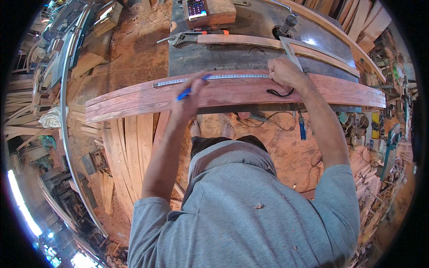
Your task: The person measures a long wooden plank using a tape measure and marks it with a pen. They then use a try square to draw perpendicular lines across the plank at the marked points. The person repeats this process along the length of the plank.
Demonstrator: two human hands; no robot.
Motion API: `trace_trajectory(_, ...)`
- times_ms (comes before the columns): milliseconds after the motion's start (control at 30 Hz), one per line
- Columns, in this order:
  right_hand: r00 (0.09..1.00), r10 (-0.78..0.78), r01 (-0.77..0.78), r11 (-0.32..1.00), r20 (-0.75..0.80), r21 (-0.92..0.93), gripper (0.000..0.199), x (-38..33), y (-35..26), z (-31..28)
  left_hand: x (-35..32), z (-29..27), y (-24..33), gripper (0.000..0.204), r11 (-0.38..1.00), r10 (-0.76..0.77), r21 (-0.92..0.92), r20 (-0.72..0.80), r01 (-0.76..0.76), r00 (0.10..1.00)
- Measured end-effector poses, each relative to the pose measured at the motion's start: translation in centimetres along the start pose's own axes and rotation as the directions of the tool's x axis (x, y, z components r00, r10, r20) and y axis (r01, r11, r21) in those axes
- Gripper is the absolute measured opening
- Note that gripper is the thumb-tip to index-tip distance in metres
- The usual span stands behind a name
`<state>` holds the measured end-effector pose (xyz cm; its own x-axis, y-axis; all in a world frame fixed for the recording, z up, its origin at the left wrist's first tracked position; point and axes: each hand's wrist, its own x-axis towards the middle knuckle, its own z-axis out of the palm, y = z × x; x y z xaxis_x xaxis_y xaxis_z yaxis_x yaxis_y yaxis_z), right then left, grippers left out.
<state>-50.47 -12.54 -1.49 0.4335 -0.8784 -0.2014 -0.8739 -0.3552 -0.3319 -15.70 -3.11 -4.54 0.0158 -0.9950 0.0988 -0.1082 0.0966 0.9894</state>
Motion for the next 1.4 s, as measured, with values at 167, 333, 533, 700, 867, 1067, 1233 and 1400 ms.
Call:
trace_trajectory(167, 0.998, -0.043, 0.042, 0.999, -0.053, -0.032, 0.009, 0.1, 0.5, 0.5, 0.9, 4.9, 1.0, 0.025, 0.981, 0.021, 0.187, 0.196, -0.059, 0.980)
trace_trajectory(333, 0.995, -0.074, 0.073, 0.997, -0.060, -0.012, 0.008, 0.2, 0.9, 0.8, 2.4, 6.4, 0.5, 0.021, 0.969, -0.002, 0.243, 0.209, -0.050, 0.978)
trace_trajectory(533, 0.999, -0.043, 0.043, 0.999, -0.030, -0.024, 0.008, -0.1, -0.4, -0.2, 3.0, 6.6, -0.3, 0.020, 0.961, -0.062, 0.277, 0.235, -0.005, 0.970)
trace_trajectory(700, 1.000, -0.002, 0.002, 1.000, 0.012, -0.014, 0.008, -0.2, -0.4, -0.4, 3.0, 6.8, 0.4, 0.019, 0.952, -0.057, 0.307, 0.218, -0.013, 0.974)
trace_trajectory(867, 1.000, -0.017, 0.017, 1.000, -0.020, -0.012, 0.007, -0.4, -0.6, -0.6, 2.8, 6.9, 0.9, 0.020, 0.952, -0.053, 0.305, 0.212, -0.015, 0.976)
trace_trajectory(1067, 1.000, -0.012, 0.012, 1.000, -0.006, -0.007, 0.007, -0.3, -0.5, -0.5, 2.8, 7.1, 1.1, 0.019, 0.944, -0.062, 0.331, 0.198, -0.007, 0.978)
trace_trajectory(1233, 0.999, -0.028, 0.027, 0.999, -0.020, -0.016, 0.008, -0.3, -0.4, -0.4, 3.0, 6.9, 1.0, 0.019, 0.940, -0.089, 0.341, 0.230, 0.005, 0.969)
trace_trajectory(1400, 1.000, -0.030, 0.030, 0.999, -0.007, -0.017, 0.008, 0.0, 0.1, 0.0, 3.0, 7.1, 1.0, 0.020, 0.936, -0.108, 0.350, 0.217, 0.026, 0.970)
